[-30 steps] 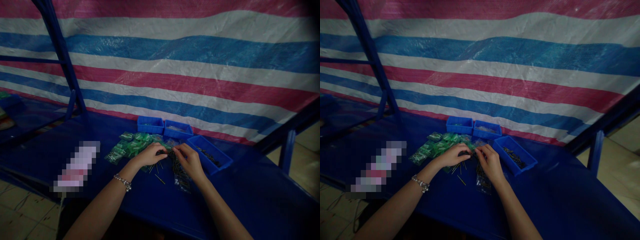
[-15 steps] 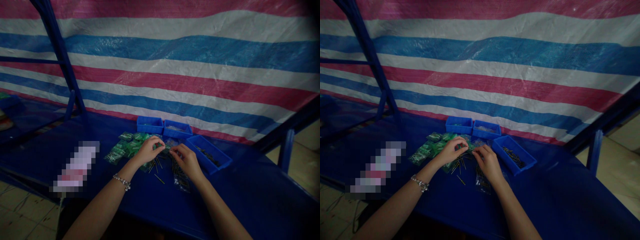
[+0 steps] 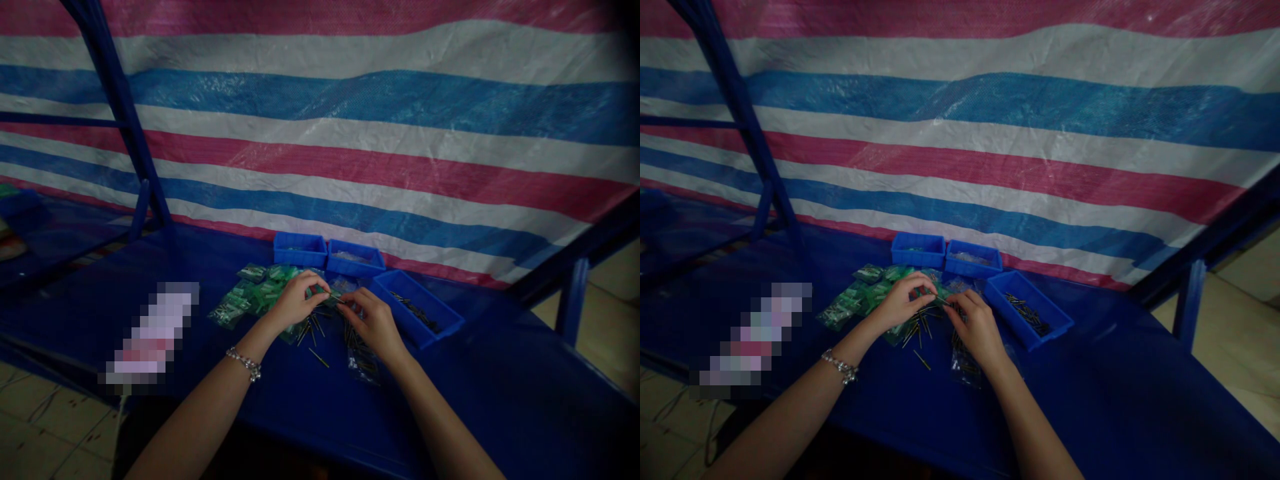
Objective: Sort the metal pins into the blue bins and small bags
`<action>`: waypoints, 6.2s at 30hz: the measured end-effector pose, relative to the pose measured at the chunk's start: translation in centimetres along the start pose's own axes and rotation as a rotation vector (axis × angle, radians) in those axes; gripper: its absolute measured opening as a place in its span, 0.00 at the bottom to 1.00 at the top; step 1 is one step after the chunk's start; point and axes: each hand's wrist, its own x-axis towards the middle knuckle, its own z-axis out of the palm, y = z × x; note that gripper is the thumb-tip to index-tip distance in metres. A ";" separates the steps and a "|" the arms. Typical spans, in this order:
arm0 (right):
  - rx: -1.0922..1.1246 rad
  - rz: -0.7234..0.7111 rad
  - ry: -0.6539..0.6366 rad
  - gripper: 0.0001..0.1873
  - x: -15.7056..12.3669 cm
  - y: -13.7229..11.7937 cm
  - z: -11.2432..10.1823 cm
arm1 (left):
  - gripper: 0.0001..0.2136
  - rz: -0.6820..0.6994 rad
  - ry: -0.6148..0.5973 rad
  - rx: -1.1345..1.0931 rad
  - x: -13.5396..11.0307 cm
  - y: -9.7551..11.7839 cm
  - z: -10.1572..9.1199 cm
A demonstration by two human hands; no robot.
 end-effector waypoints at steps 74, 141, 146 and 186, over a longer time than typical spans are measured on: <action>-0.349 -0.100 -0.008 0.09 -0.2 -0.1 0.2 | 0.06 0.081 0.042 0.113 -0.1 -0.2 0.1; -0.375 0.292 0.413 0.15 -0.1 3.4 -3.9 | 0.06 -0.176 0.160 0.298 -1.0 -1.8 -2.1; -0.167 0.125 0.149 0.11 0.1 1.8 -1.7 | 0.06 -0.165 0.133 0.294 -0.9 -1.7 -2.0; -0.049 0.137 -0.150 0.06 -0.4 -1.6 0.6 | 0.08 -0.177 -0.172 0.001 -1.1 -1.3 -1.1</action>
